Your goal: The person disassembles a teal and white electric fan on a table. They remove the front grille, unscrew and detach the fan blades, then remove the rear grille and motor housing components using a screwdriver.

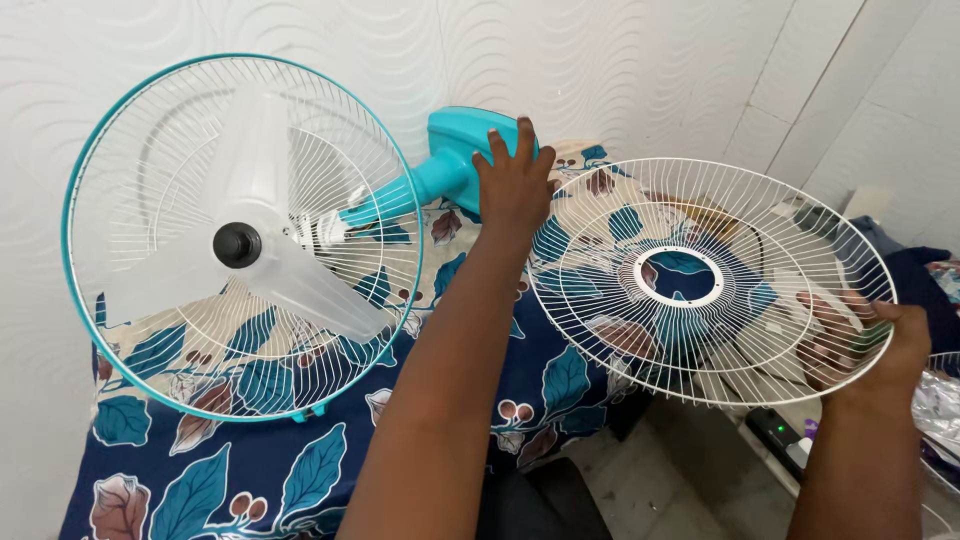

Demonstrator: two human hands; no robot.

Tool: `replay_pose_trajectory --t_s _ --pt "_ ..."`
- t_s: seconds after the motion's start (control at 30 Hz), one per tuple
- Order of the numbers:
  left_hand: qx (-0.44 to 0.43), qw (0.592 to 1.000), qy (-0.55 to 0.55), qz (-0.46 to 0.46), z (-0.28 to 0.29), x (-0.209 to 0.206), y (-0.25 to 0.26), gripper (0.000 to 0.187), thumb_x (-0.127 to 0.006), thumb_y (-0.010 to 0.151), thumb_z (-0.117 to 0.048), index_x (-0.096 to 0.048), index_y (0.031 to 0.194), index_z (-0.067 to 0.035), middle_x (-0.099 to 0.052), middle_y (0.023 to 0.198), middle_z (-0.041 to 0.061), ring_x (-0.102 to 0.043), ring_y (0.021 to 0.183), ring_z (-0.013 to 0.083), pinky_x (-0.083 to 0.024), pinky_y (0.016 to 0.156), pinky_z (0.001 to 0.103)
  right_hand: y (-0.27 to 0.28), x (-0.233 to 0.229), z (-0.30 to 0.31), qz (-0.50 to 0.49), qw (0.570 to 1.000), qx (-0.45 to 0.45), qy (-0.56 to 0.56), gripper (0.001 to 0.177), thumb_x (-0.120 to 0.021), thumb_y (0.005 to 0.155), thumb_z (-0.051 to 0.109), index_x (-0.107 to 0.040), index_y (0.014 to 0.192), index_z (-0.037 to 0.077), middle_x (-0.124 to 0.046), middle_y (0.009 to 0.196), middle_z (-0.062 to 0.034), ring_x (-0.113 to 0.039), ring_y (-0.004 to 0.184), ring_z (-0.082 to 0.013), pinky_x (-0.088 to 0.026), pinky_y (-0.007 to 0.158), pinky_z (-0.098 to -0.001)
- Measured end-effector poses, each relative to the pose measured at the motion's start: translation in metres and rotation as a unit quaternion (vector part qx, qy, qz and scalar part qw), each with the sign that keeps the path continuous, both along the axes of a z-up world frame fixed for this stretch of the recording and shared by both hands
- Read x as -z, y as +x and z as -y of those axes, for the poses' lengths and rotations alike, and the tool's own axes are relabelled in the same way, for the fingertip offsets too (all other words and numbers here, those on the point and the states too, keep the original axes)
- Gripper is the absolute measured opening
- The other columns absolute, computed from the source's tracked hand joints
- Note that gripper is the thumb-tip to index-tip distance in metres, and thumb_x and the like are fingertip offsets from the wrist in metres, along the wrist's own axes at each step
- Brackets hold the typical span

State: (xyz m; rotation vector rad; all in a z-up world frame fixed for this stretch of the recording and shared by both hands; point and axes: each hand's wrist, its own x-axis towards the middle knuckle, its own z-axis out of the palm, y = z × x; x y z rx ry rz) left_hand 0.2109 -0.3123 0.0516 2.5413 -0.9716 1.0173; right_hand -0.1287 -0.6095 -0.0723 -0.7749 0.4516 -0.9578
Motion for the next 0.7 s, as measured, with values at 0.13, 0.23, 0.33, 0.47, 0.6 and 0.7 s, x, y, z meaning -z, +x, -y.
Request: replay_pose_trajectory --t_s 0.13,0.23,0.33,0.47,0.6,0.7 --pt "0.008 0.997 -0.057 0.059 -0.007 -0.004 -0.005 0.039 -0.077 0.085 -0.028 -0.063 0.119 -0.015 -0.042 0.153 0.018 -0.049 0.131 0.0548 -0.054 0.081 0.061 0.005 0.001 -0.005 0.044 0.999 0.011 0.010 0.044 -0.057 0.094 0.033 -0.062 0.119 -0.003 -0.069 0.123 -0.0273 -0.073 0.113 -0.0375 -0.063 0.098 -0.0536" --pt "0.005 0.992 -0.092 0.090 -0.013 -0.011 -0.007 0.037 -0.073 0.082 -0.018 -0.063 0.117 -0.013 -0.046 0.150 0.020 -0.054 0.128 0.0553 -0.059 0.072 0.055 0.015 -0.004 -0.008 0.060 0.998 0.019 0.026 0.043 -0.058 0.090 0.033 -0.060 0.117 -0.001 -0.068 0.123 -0.0259 -0.072 0.113 -0.0378 -0.062 0.098 -0.0553" --pt "0.032 0.988 -0.110 0.101 -0.027 -0.018 -0.017 0.040 -0.073 0.077 -0.017 -0.063 0.116 -0.013 -0.048 0.148 0.021 -0.057 0.123 0.0554 -0.060 0.069 0.055 0.035 -0.014 -0.021 0.054 0.997 0.020 0.055 0.041 -0.061 0.087 0.029 -0.057 0.117 0.001 -0.068 0.120 -0.0226 -0.072 0.111 -0.0364 -0.062 0.096 -0.0554" --pt "0.077 0.988 -0.115 0.075 -0.041 -0.024 -0.037 0.045 -0.073 0.075 -0.018 -0.062 0.118 -0.010 -0.047 0.148 0.023 -0.057 0.120 0.0565 -0.059 0.071 0.055 0.058 -0.027 -0.034 0.012 0.998 0.040 0.046 0.037 -0.063 0.089 0.028 -0.055 0.118 0.007 -0.071 0.113 -0.0191 -0.073 0.098 -0.0314 -0.063 0.081 -0.0483" --pt "0.098 0.982 -0.141 0.077 -0.050 -0.027 -0.054 0.045 -0.073 0.073 -0.018 -0.061 0.116 -0.009 -0.049 0.147 0.024 -0.058 0.121 0.0536 -0.059 0.076 0.056 0.076 -0.031 -0.039 0.059 0.998 0.017 0.026 0.035 -0.061 0.091 0.022 -0.058 0.118 0.000 -0.072 0.110 -0.0185 -0.078 0.088 -0.0315 -0.068 0.071 -0.0471" --pt "0.103 0.981 -0.143 0.076 -0.057 -0.023 -0.066 0.041 -0.071 0.075 -0.016 -0.061 0.114 -0.010 -0.049 0.149 0.023 -0.058 0.125 0.0525 -0.058 0.079 0.056 0.091 -0.031 -0.049 -0.095 0.994 0.036 0.048 0.032 -0.068 0.094 0.029 -0.058 0.108 0.003 -0.062 0.092 -0.0121 -0.063 0.067 -0.0187 -0.053 0.055 -0.0373"
